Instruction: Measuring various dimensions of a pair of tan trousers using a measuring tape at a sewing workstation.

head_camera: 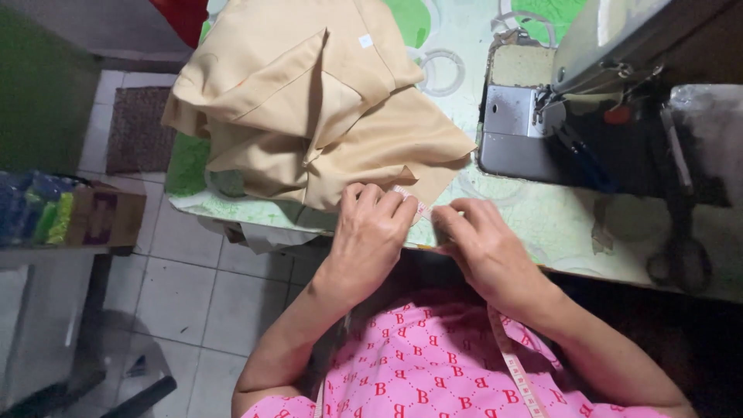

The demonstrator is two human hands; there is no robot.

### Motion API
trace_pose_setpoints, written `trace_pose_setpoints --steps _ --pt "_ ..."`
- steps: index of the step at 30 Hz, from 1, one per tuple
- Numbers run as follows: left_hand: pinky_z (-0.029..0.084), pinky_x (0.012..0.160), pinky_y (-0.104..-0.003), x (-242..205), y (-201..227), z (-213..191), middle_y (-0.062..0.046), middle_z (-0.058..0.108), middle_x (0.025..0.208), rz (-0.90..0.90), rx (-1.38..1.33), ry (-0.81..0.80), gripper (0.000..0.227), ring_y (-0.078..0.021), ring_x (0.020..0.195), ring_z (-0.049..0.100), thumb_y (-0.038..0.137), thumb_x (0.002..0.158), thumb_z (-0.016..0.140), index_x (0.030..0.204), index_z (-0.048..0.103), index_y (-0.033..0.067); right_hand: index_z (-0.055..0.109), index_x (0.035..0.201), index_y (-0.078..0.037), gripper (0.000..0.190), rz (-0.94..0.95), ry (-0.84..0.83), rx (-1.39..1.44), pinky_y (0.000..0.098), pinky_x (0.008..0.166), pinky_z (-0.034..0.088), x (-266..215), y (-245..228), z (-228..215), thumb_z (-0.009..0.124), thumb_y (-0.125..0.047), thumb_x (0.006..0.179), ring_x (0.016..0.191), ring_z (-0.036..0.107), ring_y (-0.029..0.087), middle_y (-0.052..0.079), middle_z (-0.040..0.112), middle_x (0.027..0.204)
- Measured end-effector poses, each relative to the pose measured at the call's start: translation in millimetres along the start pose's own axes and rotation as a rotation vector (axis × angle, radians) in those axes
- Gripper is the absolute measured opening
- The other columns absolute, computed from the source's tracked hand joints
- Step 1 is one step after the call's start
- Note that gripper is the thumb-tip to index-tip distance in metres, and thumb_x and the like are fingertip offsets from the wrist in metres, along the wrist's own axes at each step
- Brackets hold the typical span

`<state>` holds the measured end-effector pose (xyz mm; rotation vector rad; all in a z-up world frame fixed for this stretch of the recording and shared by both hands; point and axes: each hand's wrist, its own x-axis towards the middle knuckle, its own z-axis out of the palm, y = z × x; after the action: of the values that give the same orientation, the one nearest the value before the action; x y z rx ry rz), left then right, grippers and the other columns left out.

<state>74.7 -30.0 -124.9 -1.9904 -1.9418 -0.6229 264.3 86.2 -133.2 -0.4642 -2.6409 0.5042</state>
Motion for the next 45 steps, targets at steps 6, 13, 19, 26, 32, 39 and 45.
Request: trace_pose_setpoints --steps 6,13,19,26,32,39,45 --pt "0.051 0.079 -0.038 35 -7 -34 -0.007 0.056 0.102 -0.066 -0.006 0.121 0.032 -0.027 0.089 0.058 0.003 0.087 0.072 0.118 0.068 0.0101 0.062 0.119 -0.014 0.024 0.04 -0.057 0.183 0.0394 0.078 0.055 1 13 -9 0.061 -0.009 0.096 0.09 0.065 0.03 0.006 0.056 0.089" --pt "0.047 0.065 -0.042 47 -46 -2 -0.009 0.053 0.072 -0.017 0.153 0.114 0.021 -0.0297 0.068 0.057 -0.004 0.073 0.072 0.09 0.062 0.0029 0.061 0.099 -0.016 0.006 0.057 -0.04 -0.262 0.037 0.076 0.05 0 52 -37 0.063 -0.018 0.094 0.093 0.062 0.026 0.004 0.059 0.096" --pt "0.051 0.07 -0.043 66 -64 -17 -0.013 0.055 0.082 -0.129 -0.153 0.129 0.036 -0.0369 0.077 0.062 -0.016 0.08 0.061 0.111 0.054 0.0015 0.052 0.142 0.005 0.056 0.073 0.206 0.027 0.0467 0.088 0.054 52 23 -28 0.071 -0.024 0.099 0.103 0.067 0.04 0.027 0.063 0.125" --pt "0.053 0.079 -0.042 57 -85 -34 -0.008 0.051 0.092 -0.102 -0.115 0.033 0.04 -0.0345 0.09 0.061 -0.018 0.068 0.069 0.099 0.065 0.0075 0.061 0.132 -0.012 0.047 0.084 0.141 -0.13 0.0381 0.08 0.056 84 56 44 0.07 -0.007 0.086 0.087 0.07 0.027 0.004 0.069 0.095" --pt "0.055 0.088 -0.041 56 -99 -57 -0.011 0.063 0.092 -0.271 -0.454 0.134 0.039 -0.0372 0.095 0.07 -0.006 0.084 0.068 0.118 0.059 0.0123 0.067 0.121 -0.016 0.03 0.016 0.471 0.1 0.0357 0.077 0.059 125 1 -10 0.061 0.002 0.099 0.085 0.073 0.025 0.002 0.07 0.092" --pt "0.044 0.109 -0.043 31 -114 -112 -0.013 0.061 0.116 -0.373 -0.262 0.332 0.035 -0.0393 0.119 0.06 -0.008 0.081 0.047 0.104 0.067 0.0095 0.07 0.125 -0.006 0.041 -0.194 0.482 0.235 0.0384 0.088 0.059 147 -71 -25 0.046 0.01 0.096 0.096 0.071 0.03 0.011 0.07 0.105" --pt "0.044 0.08 -0.044 2 -164 -145 -0.017 0.05 0.097 -0.344 0.112 0.9 0.015 -0.0321 0.087 0.054 0.007 0.103 0.058 0.107 0.049 -0.0048 0.044 0.147 -0.003 0.034 -0.485 0.231 0.369 0.0425 0.1 0.063 163 -113 -9 0.049 0.001 0.113 0.119 0.072 0.035 0.02 0.065 0.139"
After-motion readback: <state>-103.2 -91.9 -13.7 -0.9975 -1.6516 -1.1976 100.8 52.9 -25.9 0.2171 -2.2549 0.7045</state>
